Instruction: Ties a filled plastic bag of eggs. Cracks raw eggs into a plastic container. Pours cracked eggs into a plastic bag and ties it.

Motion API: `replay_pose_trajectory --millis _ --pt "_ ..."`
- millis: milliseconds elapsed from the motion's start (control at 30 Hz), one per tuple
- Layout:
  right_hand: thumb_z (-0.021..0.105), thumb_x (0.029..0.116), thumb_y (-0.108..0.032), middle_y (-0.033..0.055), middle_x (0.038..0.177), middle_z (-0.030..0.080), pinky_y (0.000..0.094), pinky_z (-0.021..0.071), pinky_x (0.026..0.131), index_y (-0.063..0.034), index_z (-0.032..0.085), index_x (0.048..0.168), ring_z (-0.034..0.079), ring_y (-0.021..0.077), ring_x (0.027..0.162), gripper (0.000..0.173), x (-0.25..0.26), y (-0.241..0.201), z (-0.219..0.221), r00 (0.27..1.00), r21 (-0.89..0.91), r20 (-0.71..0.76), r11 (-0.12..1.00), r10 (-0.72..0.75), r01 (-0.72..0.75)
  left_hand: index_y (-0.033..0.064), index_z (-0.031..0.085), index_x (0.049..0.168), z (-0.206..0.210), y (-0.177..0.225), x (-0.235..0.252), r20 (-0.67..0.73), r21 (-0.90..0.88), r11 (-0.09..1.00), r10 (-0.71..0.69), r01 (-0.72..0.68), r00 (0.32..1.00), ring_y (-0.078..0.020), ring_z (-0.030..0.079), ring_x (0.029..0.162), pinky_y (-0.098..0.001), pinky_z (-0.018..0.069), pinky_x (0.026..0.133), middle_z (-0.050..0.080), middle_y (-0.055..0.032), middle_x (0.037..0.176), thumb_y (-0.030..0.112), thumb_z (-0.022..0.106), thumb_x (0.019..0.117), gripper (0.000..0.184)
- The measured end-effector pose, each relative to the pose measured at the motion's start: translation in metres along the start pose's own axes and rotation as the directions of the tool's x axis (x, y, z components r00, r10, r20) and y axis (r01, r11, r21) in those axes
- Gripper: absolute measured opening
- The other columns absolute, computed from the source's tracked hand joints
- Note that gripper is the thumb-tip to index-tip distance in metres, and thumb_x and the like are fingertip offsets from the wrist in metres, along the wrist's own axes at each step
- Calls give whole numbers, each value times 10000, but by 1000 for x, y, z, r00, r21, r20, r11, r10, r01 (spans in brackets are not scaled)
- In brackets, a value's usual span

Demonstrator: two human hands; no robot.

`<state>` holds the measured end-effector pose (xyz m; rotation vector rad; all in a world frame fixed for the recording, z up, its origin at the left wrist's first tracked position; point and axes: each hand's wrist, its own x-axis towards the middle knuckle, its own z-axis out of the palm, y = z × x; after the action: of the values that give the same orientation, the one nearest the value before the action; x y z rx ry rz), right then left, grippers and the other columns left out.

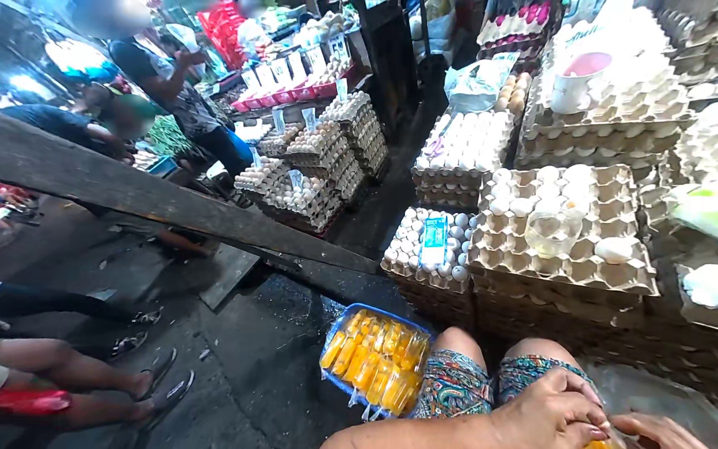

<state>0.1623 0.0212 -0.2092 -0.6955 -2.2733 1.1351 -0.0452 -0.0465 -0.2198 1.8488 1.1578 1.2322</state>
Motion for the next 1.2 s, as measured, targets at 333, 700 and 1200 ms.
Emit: replay_pose_trajectory --millis 333,700,1200 --pt "615 999 -214 83 1076 707 170 531 815 -59 719 1117 642 54 945 221 -9 24 23 964 3 -220 988 -147 152 -94 728 1013 -7 10 0 14 -2 992 -127 127 992 -239 693 1055 -354 548 980 716 -211 1069 -17 651 945 128" --pt "656 949 -111 60 1035 699 244 561 880 -31 719 1021 660 98 976 125 3 18 17 972 6 -106 977 -210 211 -45 744 953 -16 -3 -10 53 -101 980 -165 170 985 -141 704 1013 -320 585 930 737 -116 1018 -16 716 909 60" --pt "658 941 -85 89 1050 705 256 555 920 -14 726 1026 665 127 1011 130 -4 18 14 958 -33 -128 966 -257 255 -51 744 936 -15 -5 -5 109 -96 992 -71 82 991 -166 711 1032 -386 539 1032 748 -127 1013 -60 722 878 63"
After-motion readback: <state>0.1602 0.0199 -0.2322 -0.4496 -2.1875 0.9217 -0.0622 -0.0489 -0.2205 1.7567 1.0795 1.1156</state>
